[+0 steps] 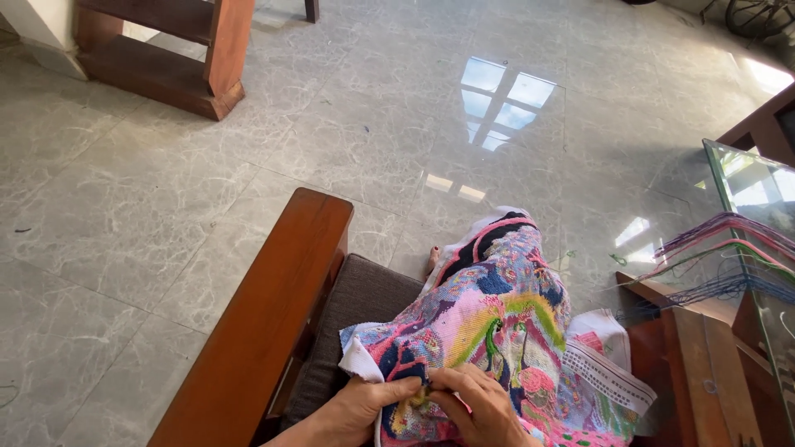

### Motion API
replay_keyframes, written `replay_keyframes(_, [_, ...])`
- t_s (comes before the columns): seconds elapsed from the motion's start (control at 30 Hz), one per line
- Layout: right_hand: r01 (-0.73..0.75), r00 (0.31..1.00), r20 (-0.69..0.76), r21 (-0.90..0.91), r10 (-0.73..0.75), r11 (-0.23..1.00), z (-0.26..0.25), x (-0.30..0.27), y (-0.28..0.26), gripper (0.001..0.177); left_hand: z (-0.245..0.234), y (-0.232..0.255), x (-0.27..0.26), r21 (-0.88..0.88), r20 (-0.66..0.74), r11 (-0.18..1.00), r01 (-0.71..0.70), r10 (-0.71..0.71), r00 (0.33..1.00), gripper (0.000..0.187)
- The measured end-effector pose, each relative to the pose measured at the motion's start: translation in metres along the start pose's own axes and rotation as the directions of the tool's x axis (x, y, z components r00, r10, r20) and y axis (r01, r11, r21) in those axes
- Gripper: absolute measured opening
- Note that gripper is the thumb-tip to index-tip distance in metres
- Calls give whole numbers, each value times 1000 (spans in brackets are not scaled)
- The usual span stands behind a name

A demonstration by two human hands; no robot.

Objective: A person is performing cross-stitching on a large piece of patterned fabric using a needle and thread.

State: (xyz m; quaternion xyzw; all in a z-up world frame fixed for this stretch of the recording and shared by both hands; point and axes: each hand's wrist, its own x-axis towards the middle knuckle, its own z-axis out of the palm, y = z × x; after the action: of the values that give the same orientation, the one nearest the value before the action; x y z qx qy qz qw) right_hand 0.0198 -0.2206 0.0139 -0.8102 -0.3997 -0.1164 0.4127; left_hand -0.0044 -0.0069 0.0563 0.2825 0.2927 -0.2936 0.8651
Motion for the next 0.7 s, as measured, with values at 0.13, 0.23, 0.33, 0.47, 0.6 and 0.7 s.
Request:
replay_keyframes(0.13, [15,999,-50,106,-10,994,-3,18,-11,29,-2,8,0,62,114,995,81,-87,990,26])
replay_keyframes(0.23, [-142,988,-56,69,146,987,-3,24,-15,42,-5,6,5,134,143,989,-69,49,989,50])
replay_keyframes(0.33, [-138,990,34,118,135,983,-7,36,-34,38,-9,-2,10,205,194,951,-231,192,962,45])
replay_keyframes(0.47, [-106,994,-30,90,110,990,-9,51,-49,6,-16,-5,17,255,227,935,-247,190,955,27])
replay_keyframes(0.6, [-480,864,80,430,497,765,-24,62,-34,16,-20,-3,21,337,228,891,-304,236,945,63])
replay_keyframes(0.7, [-473,843,4,482,538,737,-65,123,-34,33,-39,-9,41,378,170,901,-211,157,973,25])
